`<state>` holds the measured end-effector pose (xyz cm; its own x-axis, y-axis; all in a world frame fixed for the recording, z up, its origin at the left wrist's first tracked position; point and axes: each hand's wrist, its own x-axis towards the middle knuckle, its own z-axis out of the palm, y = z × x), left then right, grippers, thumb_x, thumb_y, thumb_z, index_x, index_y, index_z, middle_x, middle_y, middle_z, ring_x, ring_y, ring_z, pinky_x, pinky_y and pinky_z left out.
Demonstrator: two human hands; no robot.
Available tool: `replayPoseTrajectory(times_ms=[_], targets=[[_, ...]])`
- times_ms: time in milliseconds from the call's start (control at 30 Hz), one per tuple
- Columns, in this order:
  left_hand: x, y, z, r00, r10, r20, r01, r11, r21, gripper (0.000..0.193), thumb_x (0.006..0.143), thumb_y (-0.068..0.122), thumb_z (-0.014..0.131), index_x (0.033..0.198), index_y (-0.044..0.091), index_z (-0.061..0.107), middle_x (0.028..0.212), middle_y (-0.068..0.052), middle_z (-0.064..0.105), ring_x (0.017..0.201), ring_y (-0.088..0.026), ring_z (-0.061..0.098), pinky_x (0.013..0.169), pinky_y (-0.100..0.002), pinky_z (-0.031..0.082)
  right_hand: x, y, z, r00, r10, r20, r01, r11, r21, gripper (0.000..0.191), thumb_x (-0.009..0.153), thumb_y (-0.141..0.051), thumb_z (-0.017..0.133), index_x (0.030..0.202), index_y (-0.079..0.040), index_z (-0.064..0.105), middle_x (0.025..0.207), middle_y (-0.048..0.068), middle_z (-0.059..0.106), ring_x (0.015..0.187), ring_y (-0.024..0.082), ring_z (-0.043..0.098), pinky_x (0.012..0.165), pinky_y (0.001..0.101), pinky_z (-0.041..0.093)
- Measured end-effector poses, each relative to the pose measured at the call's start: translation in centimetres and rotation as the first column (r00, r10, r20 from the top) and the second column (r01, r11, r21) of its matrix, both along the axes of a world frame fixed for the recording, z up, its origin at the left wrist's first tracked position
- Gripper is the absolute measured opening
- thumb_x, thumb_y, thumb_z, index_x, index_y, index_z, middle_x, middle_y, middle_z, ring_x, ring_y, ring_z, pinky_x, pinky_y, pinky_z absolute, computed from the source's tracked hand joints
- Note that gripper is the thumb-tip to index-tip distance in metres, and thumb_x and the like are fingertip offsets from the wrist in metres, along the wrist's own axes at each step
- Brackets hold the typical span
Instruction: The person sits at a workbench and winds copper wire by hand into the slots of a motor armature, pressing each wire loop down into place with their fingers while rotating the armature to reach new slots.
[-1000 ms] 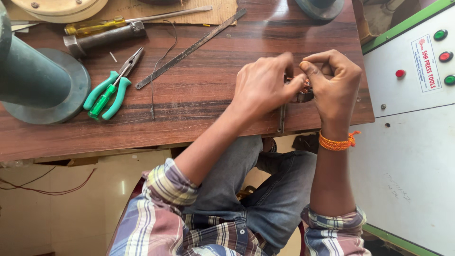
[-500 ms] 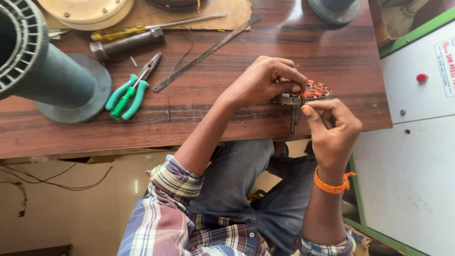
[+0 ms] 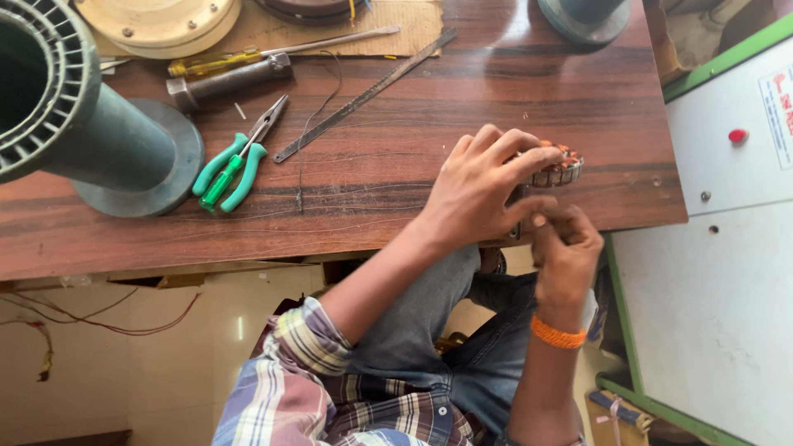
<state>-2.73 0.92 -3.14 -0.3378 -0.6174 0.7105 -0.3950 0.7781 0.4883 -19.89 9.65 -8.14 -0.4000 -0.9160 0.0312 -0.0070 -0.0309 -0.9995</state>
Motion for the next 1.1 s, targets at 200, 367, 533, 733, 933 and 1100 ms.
replayPoseTrajectory(times_ms=[200, 367, 533, 733, 933, 1100], targets=[[-1.2, 0.4, -1.9, 0.991, 0.080, -0.109, -0.070, 0.994, 0.090, 0.039, 0.085, 0.031, 0.082, 0.122, 0.024, 0.072, 0.117, 0.005, 0.069, 0.105, -0.020, 0.060, 0.090, -0.038, 0.046, -3.8, -0.6, 2.3, 0.996, -0.077, -0.039, 0.070, 0.983, -0.172, 0.008, 0.096, 0.003, 0.078, 0.096, 0.000, 0.071, 0.080, -0.001, 0.067, 0.061, 0.002, 0.049, 0.054, 0.0194, 0.033], [-1.2, 0.4, -2.1, 0.991, 0.077, -0.108, -0.064, 0.990, 0.123, 0.041, 0.082, 0.033, 0.085, 0.121, 0.027, 0.073, 0.116, 0.008, 0.069, 0.103, -0.019, 0.060, 0.090, -0.037, 0.048, -4.2, -1.4, 5.6, 0.866, -0.056, -0.497, -0.110, 0.948, -0.297, 0.012, 0.104, 0.003, 0.084, 0.101, 0.003, 0.073, 0.088, 0.001, 0.070, 0.073, 0.002, 0.053, 0.066, 0.0178, 0.041], [-1.6, 0.5, -2.6, 0.988, 0.100, -0.116, -0.084, 0.987, 0.133, 0.042, 0.082, 0.033, 0.085, 0.121, 0.028, 0.073, 0.115, 0.009, 0.069, 0.103, -0.018, 0.060, 0.089, -0.037, 0.049, -3.1, -3.9, 7.8, 0.743, -0.047, -0.668, -0.200, 0.937, -0.288, 0.011, 0.103, 0.000, 0.085, 0.105, 0.001, 0.074, 0.091, 0.002, 0.072, 0.069, 0.002, 0.052, 0.060, 0.0182, 0.040], [-1.7, 0.2, -2.5, 0.988, 0.113, -0.105, -0.105, 0.992, 0.071, 0.045, 0.081, 0.033, 0.084, 0.124, 0.027, 0.073, 0.118, 0.008, 0.069, 0.103, -0.019, 0.059, 0.090, -0.037, 0.049, -2.0, -6.5, 9.0, 0.699, 0.017, -0.715, -0.268, 0.933, -0.241, 0.007, 0.104, 0.000, 0.081, 0.106, 0.001, 0.074, 0.094, 0.004, 0.075, 0.078, 0.003, 0.063, 0.069, 0.0202, 0.049], [-1.0, 1.0, -0.2, 0.991, 0.118, -0.062, -0.108, 0.984, 0.143, 0.041, 0.090, 0.050, 0.075, 0.111, 0.015, 0.073, 0.105, 0.001, 0.072, 0.096, -0.021, 0.061, 0.084, -0.040, 0.048, -2.2, -7.4, 9.8, 0.690, 0.110, -0.716, -0.282, 0.951, -0.125, 0.007, 0.098, 0.000, 0.083, 0.102, 0.001, 0.076, 0.090, 0.003, 0.075, 0.072, 0.002, 0.061, 0.065, 0.0207, 0.049], [-1.7, -1.0, 2.7, 0.981, 0.148, 0.125, -0.188, 0.886, 0.423, 0.043, 0.089, 0.056, 0.068, 0.086, 0.013, 0.072, 0.084, -0.002, 0.074, 0.088, -0.022, 0.069, 0.080, -0.043, 0.048, -2.4, -7.7, 9.2, 0.756, 0.103, -0.646, -0.259, 0.954, -0.150, 0.008, 0.098, 0.001, 0.082, 0.101, 0.001, 0.075, 0.090, 0.002, 0.074, 0.074, 0.001, 0.062, 0.066, 0.0200, 0.049]])
